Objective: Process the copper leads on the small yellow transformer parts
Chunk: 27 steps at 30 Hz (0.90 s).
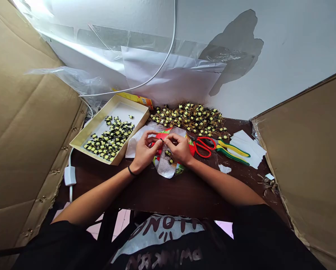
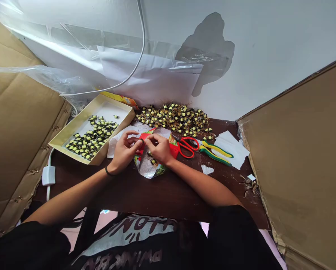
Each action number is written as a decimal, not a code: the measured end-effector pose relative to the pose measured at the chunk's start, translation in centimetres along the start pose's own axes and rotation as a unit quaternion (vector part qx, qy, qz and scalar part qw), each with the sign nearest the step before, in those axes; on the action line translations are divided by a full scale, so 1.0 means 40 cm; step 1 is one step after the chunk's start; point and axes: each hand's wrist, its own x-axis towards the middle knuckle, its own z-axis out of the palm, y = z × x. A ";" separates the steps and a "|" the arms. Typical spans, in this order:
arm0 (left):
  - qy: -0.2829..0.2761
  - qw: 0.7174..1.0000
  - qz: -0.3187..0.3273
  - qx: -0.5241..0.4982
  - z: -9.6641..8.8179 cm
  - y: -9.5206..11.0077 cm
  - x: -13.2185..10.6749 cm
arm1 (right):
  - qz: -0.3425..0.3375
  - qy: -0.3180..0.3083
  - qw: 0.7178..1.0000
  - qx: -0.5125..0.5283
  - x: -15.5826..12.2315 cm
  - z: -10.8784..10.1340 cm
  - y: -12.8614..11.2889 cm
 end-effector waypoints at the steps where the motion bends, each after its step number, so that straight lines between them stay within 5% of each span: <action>1: -0.003 1.000 0.001 0.001 -0.002 0.000 0.000 | 0.002 -0.005 1.000 0.001 0.000 0.000 0.000; 15: -0.030 0.997 0.049 0.058 -0.005 0.006 0.003 | -0.013 -0.024 0.998 -0.063 0.006 -0.010 -0.007; 27: 0.003 1.000 0.011 -0.001 -0.009 -0.015 0.017 | -0.037 -0.038 0.995 -0.081 0.015 -0.010 0.004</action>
